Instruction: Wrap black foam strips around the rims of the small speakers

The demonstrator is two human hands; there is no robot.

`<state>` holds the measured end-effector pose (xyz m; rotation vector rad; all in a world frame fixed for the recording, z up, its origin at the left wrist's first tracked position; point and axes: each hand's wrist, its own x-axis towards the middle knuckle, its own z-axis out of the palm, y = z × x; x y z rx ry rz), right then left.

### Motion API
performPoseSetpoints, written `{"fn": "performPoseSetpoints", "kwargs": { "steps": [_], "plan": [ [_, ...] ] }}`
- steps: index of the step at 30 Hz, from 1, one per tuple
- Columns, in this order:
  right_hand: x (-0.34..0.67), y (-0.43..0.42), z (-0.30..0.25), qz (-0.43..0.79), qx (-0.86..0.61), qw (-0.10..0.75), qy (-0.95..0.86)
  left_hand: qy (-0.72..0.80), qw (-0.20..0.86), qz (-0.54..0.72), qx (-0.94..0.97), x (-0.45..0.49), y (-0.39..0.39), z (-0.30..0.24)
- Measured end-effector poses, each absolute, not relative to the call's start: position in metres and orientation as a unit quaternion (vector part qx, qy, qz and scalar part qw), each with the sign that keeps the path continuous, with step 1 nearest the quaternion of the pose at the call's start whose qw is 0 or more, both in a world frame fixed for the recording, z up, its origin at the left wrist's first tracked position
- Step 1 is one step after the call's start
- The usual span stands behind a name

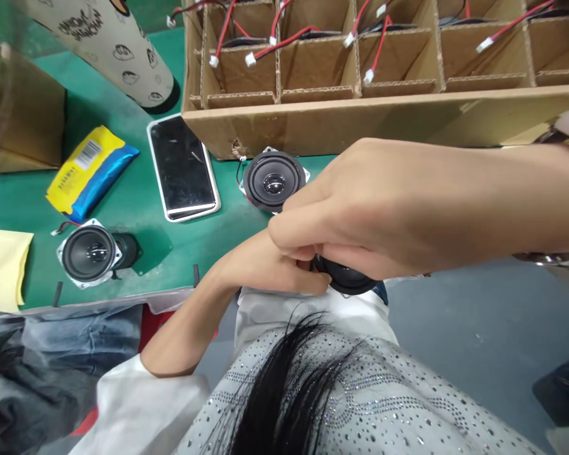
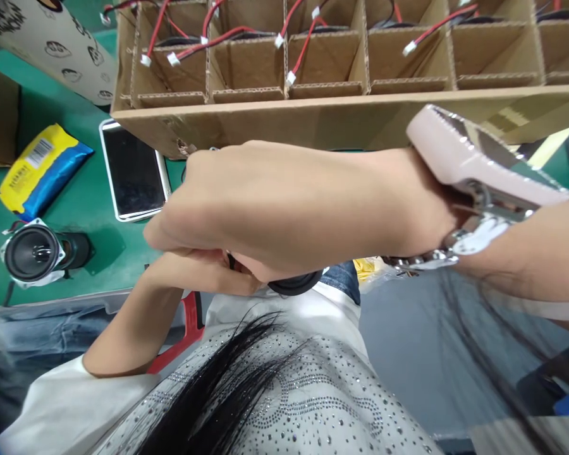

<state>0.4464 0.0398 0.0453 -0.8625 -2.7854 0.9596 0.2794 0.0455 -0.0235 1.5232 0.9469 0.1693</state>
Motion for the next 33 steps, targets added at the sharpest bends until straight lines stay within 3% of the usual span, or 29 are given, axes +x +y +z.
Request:
{"fn": "performPoseSetpoints", "kwargs": {
  "steps": [5,13,23,28,33],
  "plan": [
    [0.449,0.039,0.036,0.275,-0.284,0.055,-0.917,0.3,0.647,0.008,0.701,0.278,0.042,-0.021],
    [0.458,0.035,0.023,0.24,-0.282,0.093,-0.924,0.238,0.771,-0.031,0.59,0.276,0.049,-0.024],
    [0.46,0.031,0.009,0.257,-0.293,0.125,-0.912,0.211,0.775,-0.04,0.595,0.273,0.05,-0.03],
    [0.464,0.024,0.003,0.174,-0.309,0.165,-0.92,0.205,0.769,-0.03,0.605,0.273,0.048,-0.029],
    [0.466,0.018,-0.001,0.182,-0.33,0.191,-0.906,0.198,0.769,-0.02,0.607,0.274,0.048,-0.031]
  ]
}}
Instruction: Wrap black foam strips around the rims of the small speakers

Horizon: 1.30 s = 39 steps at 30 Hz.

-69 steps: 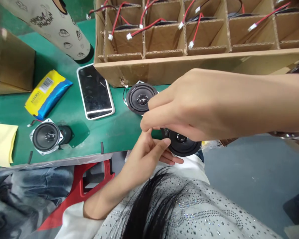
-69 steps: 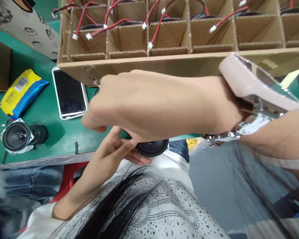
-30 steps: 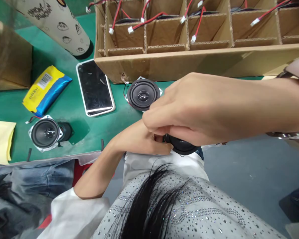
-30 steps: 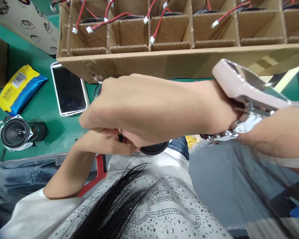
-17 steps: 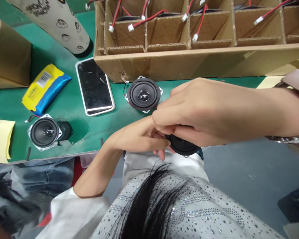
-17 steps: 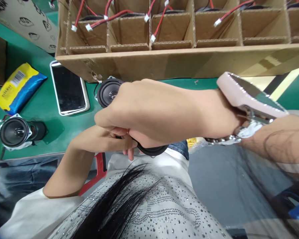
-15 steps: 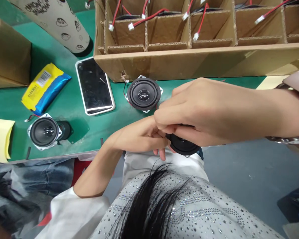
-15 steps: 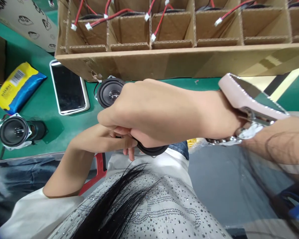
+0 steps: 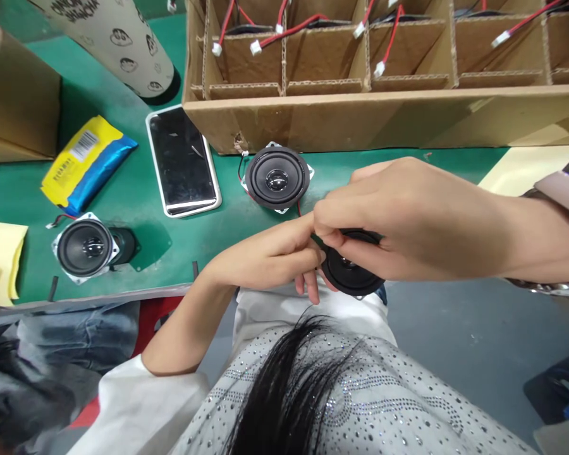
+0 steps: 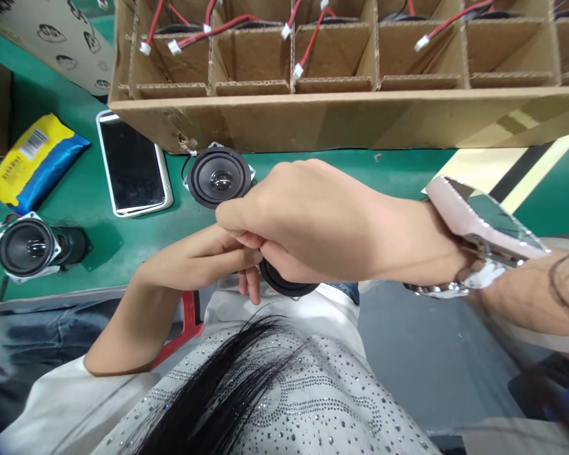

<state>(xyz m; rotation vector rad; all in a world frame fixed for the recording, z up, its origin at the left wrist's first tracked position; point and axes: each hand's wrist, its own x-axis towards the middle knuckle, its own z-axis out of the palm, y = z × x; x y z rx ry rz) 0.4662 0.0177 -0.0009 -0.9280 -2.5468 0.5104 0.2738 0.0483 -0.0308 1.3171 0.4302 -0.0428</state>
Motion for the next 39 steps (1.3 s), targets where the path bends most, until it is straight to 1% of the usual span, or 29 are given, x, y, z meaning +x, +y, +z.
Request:
{"fn": "performPoseSetpoints", "kwargs": {
  "steps": [4,8,14,15,17,21,23,25,27,29,31,33,35,37,39],
  "plan": [
    [0.466,0.013,-0.002,0.164,-0.352,0.186,-0.903,0.191,0.78,0.003,0.597,0.274,0.047,-0.035],
    [0.461,0.005,-0.004,0.139,-0.379,0.183,-0.896,0.245,0.785,0.042,0.568,0.274,0.035,-0.036],
    [0.46,-0.009,-0.004,0.041,-0.395,0.215,-0.892,0.313,0.77,0.1,0.547,0.273,0.01,-0.034],
    [0.463,-0.011,-0.003,0.05,-0.409,0.227,-0.883,0.317,0.769,0.101,0.546,0.272,0.008,-0.033],
    [0.469,-0.017,-0.002,0.106,-0.451,0.281,-0.841,0.331,0.762,0.103,0.547,0.27,0.005,-0.031],
    [0.469,-0.034,-0.013,0.208,-0.567,0.474,-0.641,0.414,0.731,0.145,0.523,0.265,0.002,-0.027],
    [0.459,-0.04,-0.026,0.282,-0.586,0.538,-0.536,0.44,0.724,0.153,0.508,0.265,0.004,-0.026],
    [0.445,-0.043,-0.038,0.396,-0.565,0.562,-0.456,0.441,0.724,0.146,0.509,0.267,0.008,-0.026],
    [0.434,-0.042,-0.046,0.465,-0.544,0.572,-0.401,0.431,0.73,0.129,0.514,0.271,0.015,-0.028],
    [0.426,-0.038,-0.05,0.477,-0.535,0.585,-0.378,0.417,0.741,0.097,0.517,0.275,0.021,-0.028],
    [0.425,-0.035,-0.05,0.462,-0.533,0.594,-0.387,0.411,0.727,0.063,0.546,0.277,0.024,-0.024],
    [0.43,-0.035,-0.049,0.449,-0.526,0.586,-0.423,0.42,0.653,0.043,0.629,0.276,0.025,-0.015],
    [0.439,-0.042,-0.047,0.417,-0.519,0.559,-0.494,0.425,0.531,0.06,0.731,0.273,0.024,-0.004],
    [0.447,-0.052,-0.048,0.356,-0.52,0.5,-0.594,0.437,0.387,0.135,0.801,0.267,0.025,0.004],
    [0.453,-0.063,-0.057,0.291,-0.53,0.427,-0.672,0.446,0.265,0.222,0.826,0.261,0.03,0.004]
  ]
}}
